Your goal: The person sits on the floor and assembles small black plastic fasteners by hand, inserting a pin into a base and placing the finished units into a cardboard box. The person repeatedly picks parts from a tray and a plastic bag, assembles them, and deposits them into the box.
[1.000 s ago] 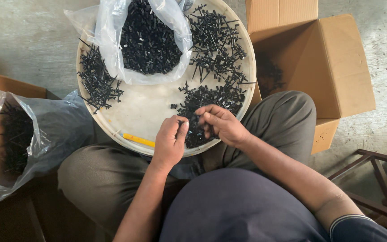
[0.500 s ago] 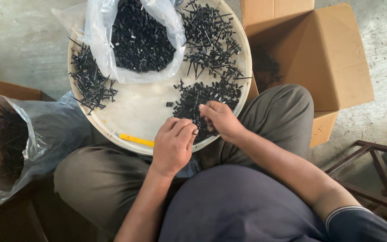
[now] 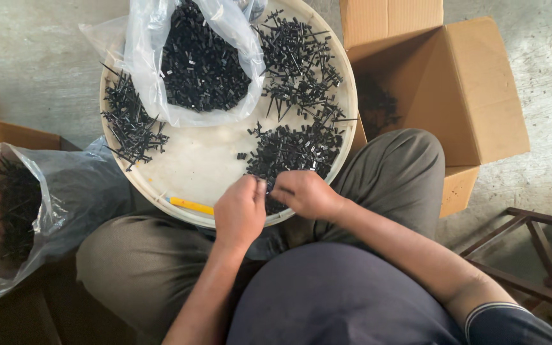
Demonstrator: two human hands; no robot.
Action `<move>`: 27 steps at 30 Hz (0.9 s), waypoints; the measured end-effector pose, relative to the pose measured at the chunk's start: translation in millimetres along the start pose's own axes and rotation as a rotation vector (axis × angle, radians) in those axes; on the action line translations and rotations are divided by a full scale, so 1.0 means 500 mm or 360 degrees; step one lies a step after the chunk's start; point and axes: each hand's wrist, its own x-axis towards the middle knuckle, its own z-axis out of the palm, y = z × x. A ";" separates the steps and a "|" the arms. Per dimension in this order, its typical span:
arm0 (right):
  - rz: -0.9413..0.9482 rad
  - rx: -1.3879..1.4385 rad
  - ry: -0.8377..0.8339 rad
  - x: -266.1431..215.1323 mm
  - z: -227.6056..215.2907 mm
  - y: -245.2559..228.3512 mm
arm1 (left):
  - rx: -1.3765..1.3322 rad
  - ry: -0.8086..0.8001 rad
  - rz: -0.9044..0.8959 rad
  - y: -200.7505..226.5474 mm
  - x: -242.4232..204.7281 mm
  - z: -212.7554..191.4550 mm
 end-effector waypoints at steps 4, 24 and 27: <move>-0.0367 -0.0259 0.0083 -0.002 -0.009 -0.017 | -0.0798 -0.0108 -0.1102 -0.037 0.029 0.007; 0.0064 -0.0332 0.0024 0.115 -0.112 0.064 | -0.2390 0.0055 -0.0831 -0.066 0.023 -0.035; 0.0360 -0.0174 0.0030 0.110 -0.119 0.057 | -0.2253 -0.0028 -0.0753 -0.068 0.025 -0.029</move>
